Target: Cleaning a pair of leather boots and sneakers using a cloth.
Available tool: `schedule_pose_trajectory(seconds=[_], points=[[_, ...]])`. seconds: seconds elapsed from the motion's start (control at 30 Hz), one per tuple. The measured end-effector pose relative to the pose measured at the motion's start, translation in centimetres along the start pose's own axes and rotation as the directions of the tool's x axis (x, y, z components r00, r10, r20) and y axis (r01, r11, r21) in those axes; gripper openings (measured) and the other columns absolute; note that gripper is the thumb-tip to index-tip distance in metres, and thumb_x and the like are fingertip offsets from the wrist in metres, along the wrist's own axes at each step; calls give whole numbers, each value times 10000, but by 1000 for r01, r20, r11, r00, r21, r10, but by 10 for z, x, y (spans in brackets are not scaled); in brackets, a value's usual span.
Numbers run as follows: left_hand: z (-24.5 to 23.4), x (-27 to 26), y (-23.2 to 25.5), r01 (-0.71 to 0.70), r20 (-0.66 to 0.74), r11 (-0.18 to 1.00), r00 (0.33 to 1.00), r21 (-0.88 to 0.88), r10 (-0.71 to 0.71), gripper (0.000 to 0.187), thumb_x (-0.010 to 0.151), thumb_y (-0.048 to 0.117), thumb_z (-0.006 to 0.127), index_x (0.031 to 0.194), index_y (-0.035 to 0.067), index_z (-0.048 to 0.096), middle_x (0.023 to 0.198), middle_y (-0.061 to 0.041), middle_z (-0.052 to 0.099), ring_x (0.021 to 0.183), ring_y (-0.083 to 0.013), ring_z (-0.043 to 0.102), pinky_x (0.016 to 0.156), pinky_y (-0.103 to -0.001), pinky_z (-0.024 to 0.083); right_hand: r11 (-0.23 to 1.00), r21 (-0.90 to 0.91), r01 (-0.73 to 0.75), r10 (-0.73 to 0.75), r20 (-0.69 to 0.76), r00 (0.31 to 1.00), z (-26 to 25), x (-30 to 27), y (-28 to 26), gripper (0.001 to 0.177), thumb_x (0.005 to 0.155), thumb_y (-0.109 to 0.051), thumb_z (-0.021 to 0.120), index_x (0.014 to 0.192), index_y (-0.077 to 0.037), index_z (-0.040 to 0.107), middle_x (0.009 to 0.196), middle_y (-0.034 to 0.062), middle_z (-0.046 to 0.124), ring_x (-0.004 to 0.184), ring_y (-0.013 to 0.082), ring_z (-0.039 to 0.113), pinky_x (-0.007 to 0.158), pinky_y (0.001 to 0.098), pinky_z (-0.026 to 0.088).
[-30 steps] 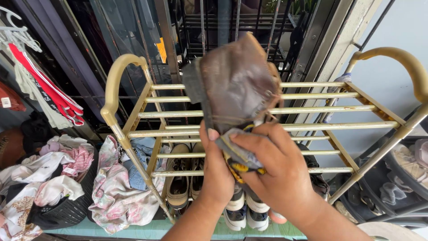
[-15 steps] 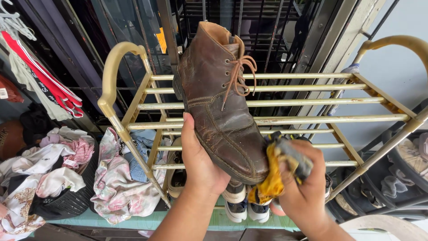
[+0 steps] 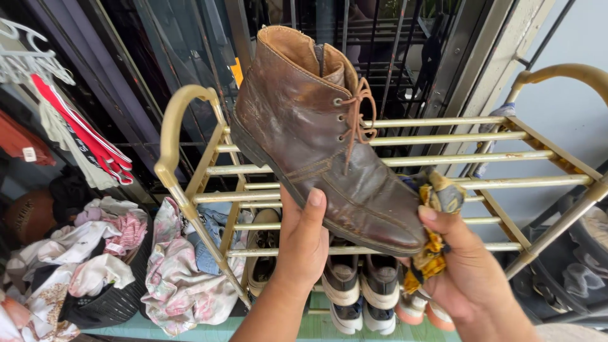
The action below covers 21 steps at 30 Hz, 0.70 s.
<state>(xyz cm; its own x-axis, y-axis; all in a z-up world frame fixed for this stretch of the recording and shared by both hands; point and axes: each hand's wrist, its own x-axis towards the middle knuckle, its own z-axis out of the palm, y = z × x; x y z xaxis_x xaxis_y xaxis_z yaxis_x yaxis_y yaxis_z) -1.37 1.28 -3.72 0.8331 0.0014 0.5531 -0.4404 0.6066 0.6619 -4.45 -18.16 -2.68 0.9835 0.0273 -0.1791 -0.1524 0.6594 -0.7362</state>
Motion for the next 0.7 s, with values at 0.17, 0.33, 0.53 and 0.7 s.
schedule_pose_trajectory(seconds=[0.17,0.33,0.53,0.7], points=[[1,20,23,40,-40,927,997,-373,-59,758,1004,498,602,1557,63,318,1551,-125,476,1407,-283,495,1192,-492,394,998,52,37,-42,93,995,-20,19,-17,512,845,-159,712,1311,0,575,1150,167,718,999,276,725,899,426,592],[-15,29,44,120,18,823,991,-554,-133,780,969,545,616,1544,77,374,1530,-127,509,1367,-298,534,1140,-498,432,996,-45,75,-60,270,961,-49,37,-36,572,857,-128,721,1388,1,556,1224,194,714,1053,317,731,920,477,579],[-28,39,53,126,4,958,992,-258,-129,765,900,319,809,1504,65,415,1418,-121,559,1296,-286,560,1087,-517,468,990,-134,34,-24,80,997,-64,54,-70,593,779,-152,678,1349,-12,587,1174,175,725,1002,295,723,888,451,592],[-60,39,68,331,59,928,937,173,-345,971,578,127,950,1423,26,482,1275,-91,645,1211,-256,628,1048,-449,513,965,-249,85,-49,146,988,-82,69,-94,611,753,-117,664,1356,-37,603,1193,138,730,1020,252,722,881,409,585]])
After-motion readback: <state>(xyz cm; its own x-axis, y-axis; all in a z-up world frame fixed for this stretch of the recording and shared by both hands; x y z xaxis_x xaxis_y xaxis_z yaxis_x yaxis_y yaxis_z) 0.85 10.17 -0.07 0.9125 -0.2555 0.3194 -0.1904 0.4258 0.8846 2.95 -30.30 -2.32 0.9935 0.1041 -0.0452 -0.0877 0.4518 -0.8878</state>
